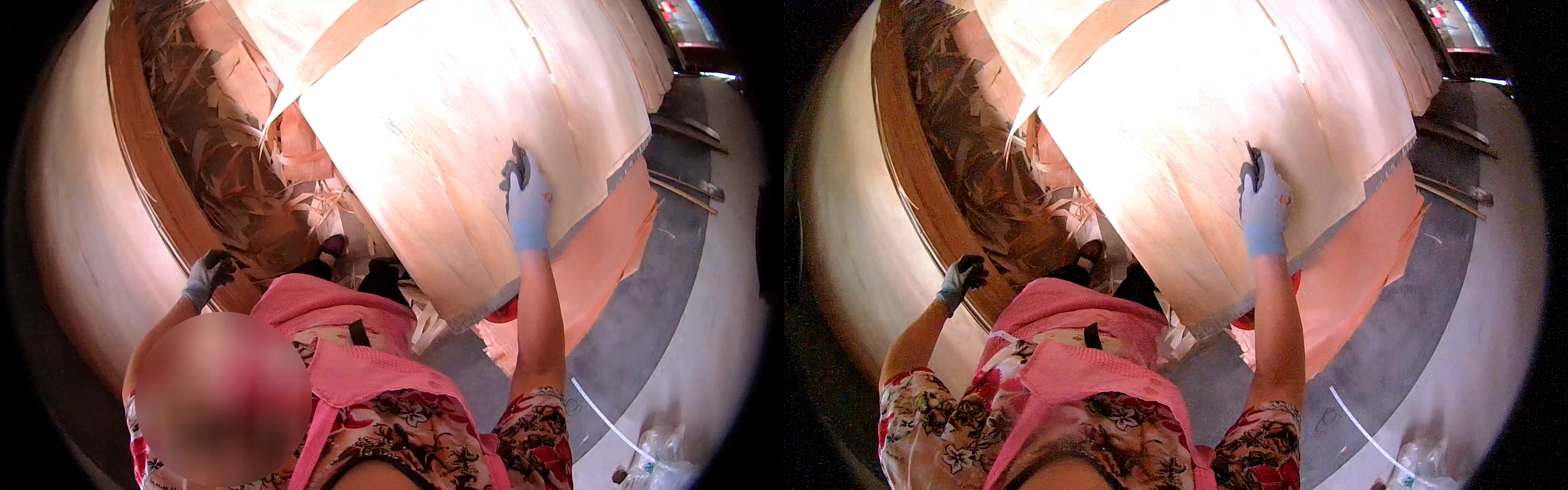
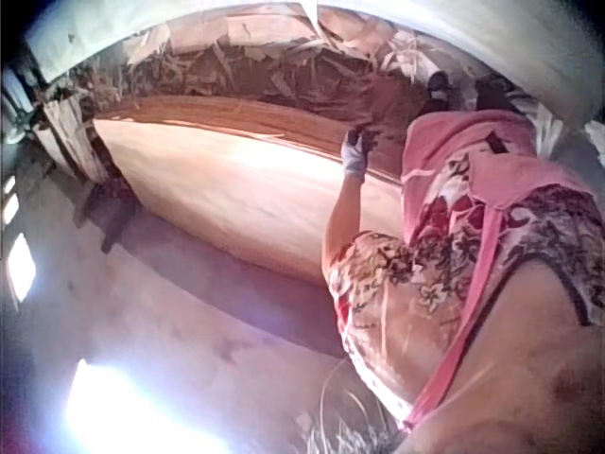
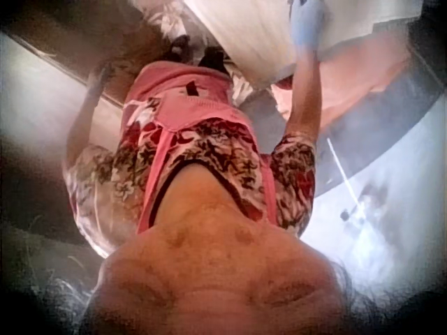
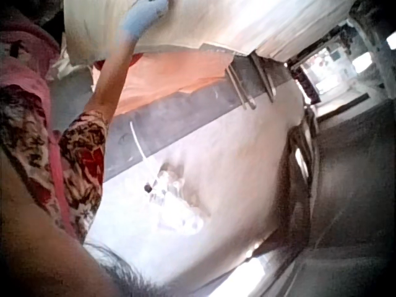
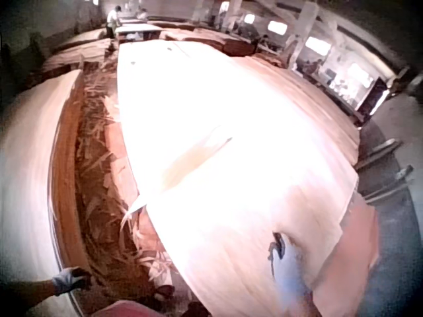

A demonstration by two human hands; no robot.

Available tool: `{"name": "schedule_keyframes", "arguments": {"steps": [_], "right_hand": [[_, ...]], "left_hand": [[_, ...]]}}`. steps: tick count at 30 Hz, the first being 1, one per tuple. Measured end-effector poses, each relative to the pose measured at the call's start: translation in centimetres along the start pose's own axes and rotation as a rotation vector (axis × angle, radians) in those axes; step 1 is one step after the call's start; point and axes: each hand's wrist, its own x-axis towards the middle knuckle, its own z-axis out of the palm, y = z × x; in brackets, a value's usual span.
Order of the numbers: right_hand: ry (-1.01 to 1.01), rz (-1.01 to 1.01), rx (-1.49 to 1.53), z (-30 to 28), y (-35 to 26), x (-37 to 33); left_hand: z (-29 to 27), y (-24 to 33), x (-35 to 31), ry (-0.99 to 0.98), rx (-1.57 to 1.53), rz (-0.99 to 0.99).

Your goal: The person repairs large sheets of wood veneer by cutting away damaged sections with a utility knife, applying adhesive tape, and fitting new strips of veneer into the gaps.

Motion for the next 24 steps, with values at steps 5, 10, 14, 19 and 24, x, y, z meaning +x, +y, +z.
{"name": "schedule_keyframes", "arguments": {"steps": [5,10,14,19,24], "right_hand": [[0.174,-0.161,-0.343,0.7,1.0,1.3],[0.159,-0.395,-0.352,0.7,-1.2,-1.8],[0.072,-0.523,-0.201,0.4,-3.1,-5.8],[0.043,-0.508,-0.214,0.2,-2.6,-9.5],[-0.047,-0.512,-0.255,-0.2,-2.2,-12.1]], "left_hand": [[0.7,-0.4,0.5,-0.016,0.038,-0.11],[0.0,0.2,-0.6,-0.077,0.212,0.021],[1.3,5.0,-1.7,-0.199,0.31,-0.035],[2.3,5.5,-3.9,-0.389,0.373,-0.138],[3.5,4.1,-6.3,-0.5,0.278,-0.028]]}}
